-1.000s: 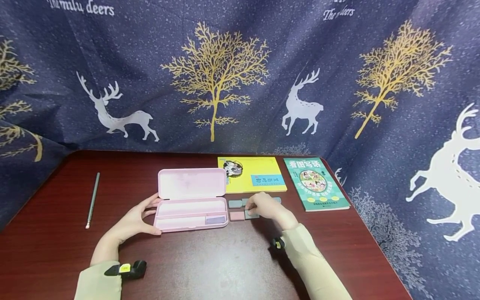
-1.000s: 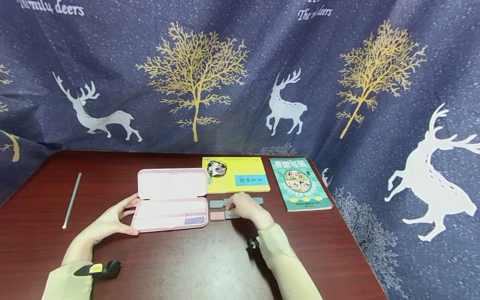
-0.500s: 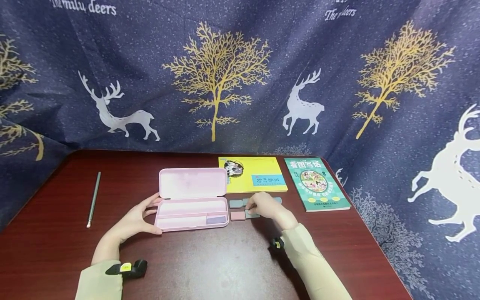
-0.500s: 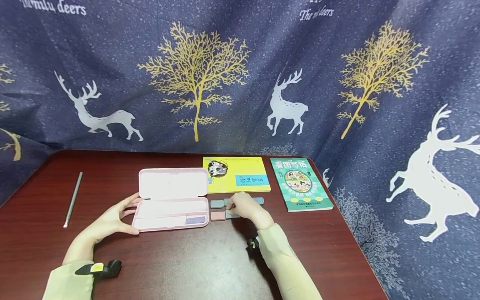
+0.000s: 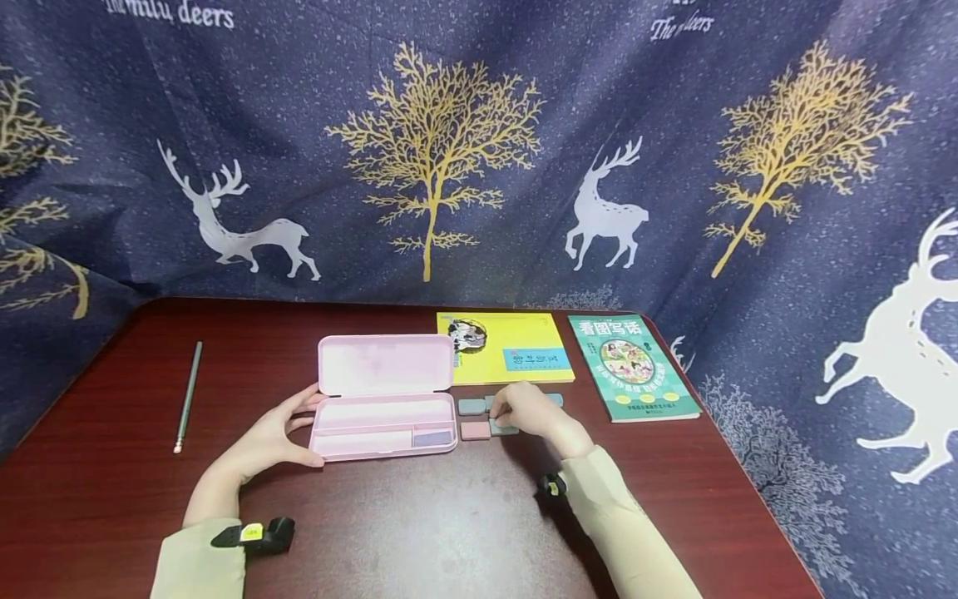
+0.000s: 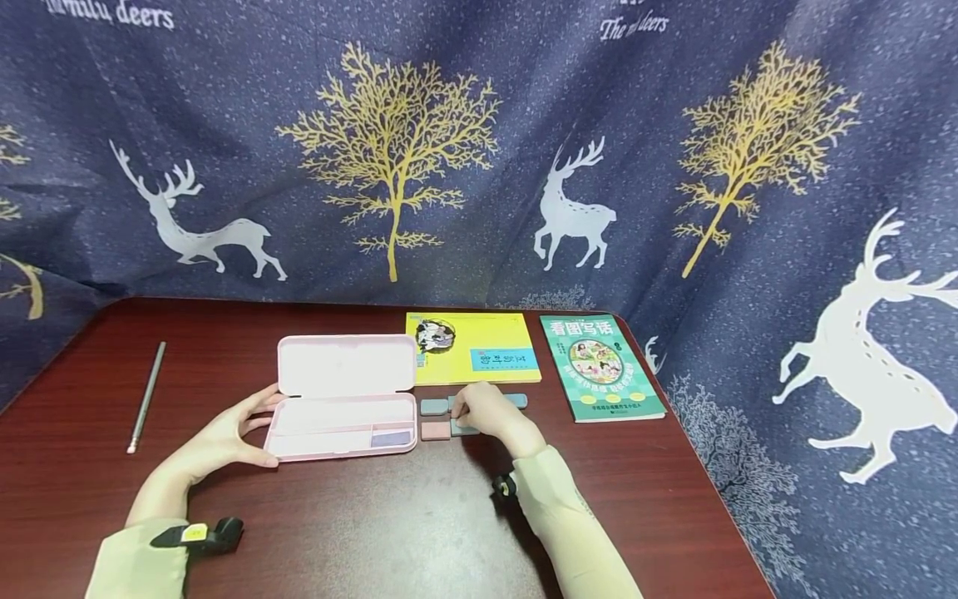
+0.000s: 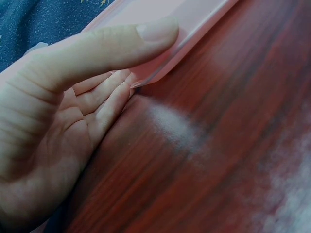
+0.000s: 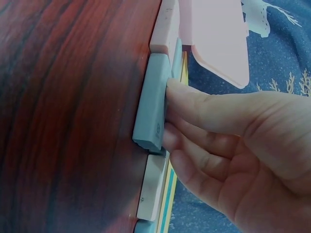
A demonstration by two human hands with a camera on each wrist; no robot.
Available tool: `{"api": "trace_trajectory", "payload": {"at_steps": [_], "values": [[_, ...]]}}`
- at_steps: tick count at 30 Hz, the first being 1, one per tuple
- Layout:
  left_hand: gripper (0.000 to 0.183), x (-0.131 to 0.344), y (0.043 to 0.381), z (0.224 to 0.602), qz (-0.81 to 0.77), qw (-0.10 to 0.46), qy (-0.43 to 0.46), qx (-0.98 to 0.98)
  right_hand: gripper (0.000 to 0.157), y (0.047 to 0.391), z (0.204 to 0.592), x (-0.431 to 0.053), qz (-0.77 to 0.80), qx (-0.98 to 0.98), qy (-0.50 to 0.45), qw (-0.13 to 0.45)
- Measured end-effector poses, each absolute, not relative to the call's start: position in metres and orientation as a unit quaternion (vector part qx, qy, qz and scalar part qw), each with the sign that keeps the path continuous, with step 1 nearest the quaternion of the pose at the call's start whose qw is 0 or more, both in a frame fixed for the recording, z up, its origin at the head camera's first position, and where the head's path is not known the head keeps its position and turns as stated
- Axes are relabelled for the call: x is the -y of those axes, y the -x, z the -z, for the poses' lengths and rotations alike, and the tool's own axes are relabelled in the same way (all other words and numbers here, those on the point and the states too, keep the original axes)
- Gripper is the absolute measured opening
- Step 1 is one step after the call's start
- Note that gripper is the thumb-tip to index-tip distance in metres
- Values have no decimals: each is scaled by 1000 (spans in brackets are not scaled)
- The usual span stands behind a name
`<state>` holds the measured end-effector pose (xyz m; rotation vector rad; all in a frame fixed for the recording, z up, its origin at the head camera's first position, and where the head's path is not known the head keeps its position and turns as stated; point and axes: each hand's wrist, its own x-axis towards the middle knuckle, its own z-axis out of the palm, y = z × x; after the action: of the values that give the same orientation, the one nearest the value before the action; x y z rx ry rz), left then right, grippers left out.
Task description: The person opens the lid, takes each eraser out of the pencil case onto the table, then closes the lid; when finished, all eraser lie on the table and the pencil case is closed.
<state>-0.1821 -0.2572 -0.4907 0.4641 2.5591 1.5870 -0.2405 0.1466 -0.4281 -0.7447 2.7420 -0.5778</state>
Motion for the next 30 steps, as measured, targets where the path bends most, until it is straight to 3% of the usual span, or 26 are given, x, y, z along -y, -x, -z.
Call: {"api": "trace_trajectory", "payload": {"at_steps": [15,30], "values": [[115,257,182,491,-531,47,-158,-831,7,240,423,-140,217,-935,255,115],[117,258,182,491,-530,57,-149,-833,8,232,421,-99,223,-910,346,51]]}}
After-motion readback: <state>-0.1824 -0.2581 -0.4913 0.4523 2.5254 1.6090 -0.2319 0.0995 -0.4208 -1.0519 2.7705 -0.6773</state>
